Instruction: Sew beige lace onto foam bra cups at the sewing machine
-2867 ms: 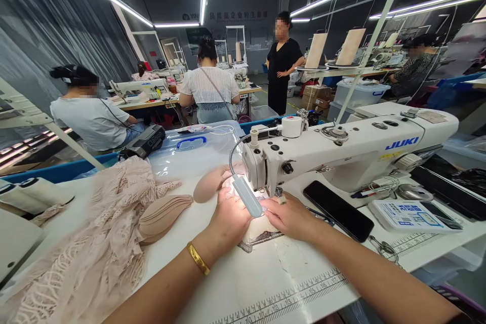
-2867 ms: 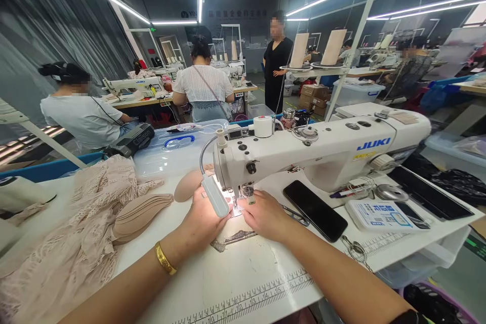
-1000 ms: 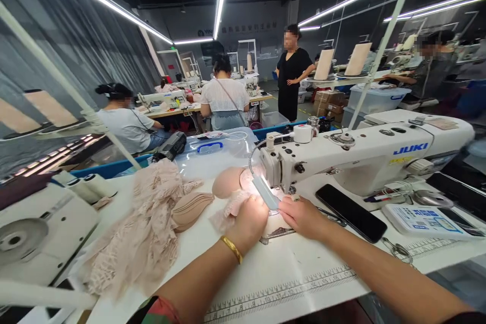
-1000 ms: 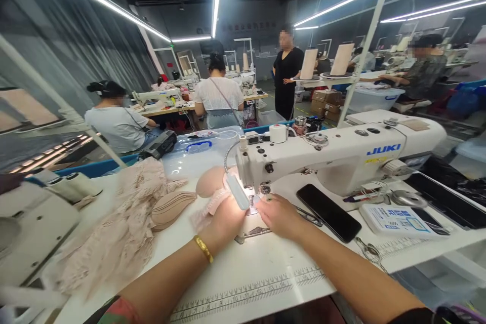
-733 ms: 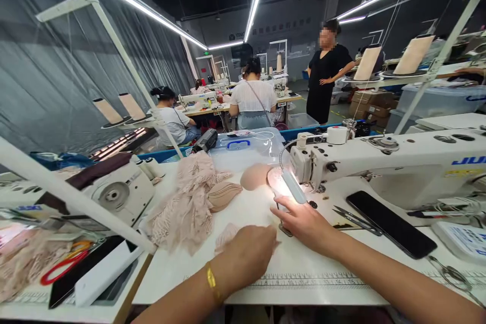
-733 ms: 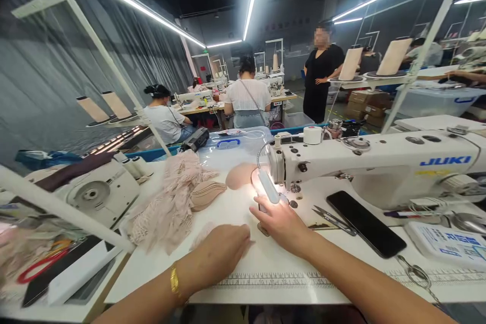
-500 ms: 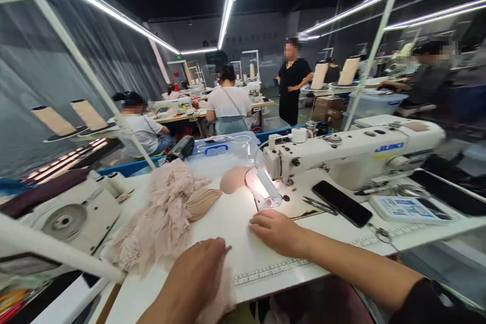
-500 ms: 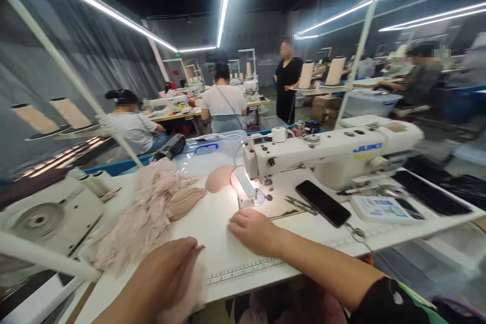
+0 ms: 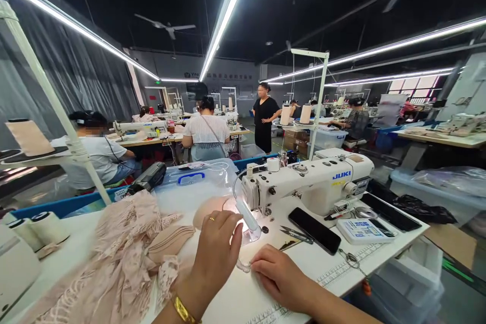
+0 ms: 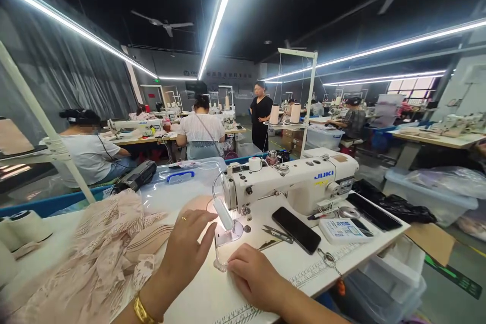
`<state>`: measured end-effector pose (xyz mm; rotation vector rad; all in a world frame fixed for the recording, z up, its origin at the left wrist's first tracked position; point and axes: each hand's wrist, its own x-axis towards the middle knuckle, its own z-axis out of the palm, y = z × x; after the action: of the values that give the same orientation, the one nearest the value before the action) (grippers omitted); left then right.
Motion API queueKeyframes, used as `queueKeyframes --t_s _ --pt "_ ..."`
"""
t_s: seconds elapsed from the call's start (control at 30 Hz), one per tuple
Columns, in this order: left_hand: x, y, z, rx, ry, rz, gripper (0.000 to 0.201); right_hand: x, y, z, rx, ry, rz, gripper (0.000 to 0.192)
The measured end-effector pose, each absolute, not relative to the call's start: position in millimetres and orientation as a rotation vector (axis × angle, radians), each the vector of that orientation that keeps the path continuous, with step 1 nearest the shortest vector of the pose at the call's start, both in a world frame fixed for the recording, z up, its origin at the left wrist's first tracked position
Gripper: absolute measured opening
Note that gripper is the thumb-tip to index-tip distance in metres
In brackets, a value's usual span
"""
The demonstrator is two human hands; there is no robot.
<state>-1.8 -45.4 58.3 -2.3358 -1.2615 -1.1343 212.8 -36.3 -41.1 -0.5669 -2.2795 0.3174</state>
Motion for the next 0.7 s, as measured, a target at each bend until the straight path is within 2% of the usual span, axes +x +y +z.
queueKeyframes --t_s 0.17,0.47,0.57,0.63,0.7 --pt "-9.6 -27.3 48.1 -2.494 -1.630 -0.713 0.021 212.2 -35.1 -42.8 -0.582 -2.270 0.334 0.021" --pt "-5.1 -12.5 20.7 -2.699 -1.603 -0.284 0.014 214.8 -36.1 -42.6 -0.603 -2.291 0.351 0.020" --pt "-16.4 -34.5 20.2 -2.638 -1.648 -0.248 0.020 215.6 -37.5 -43.2 -0.602 -2.290 0.356 0.021" --pt "-27.8 -70.5 16.8 -2.607 -1.633 -0.315 0.034 216.0 -38.5 -44.0 -0.613 -2.298 0.360 0.020" --pt "-37.8 -117.2 10.2 -2.640 -1.505 -0.574 0.038 216.2 -39.6 -44.9 -0.623 -2.320 0.358 0.020"
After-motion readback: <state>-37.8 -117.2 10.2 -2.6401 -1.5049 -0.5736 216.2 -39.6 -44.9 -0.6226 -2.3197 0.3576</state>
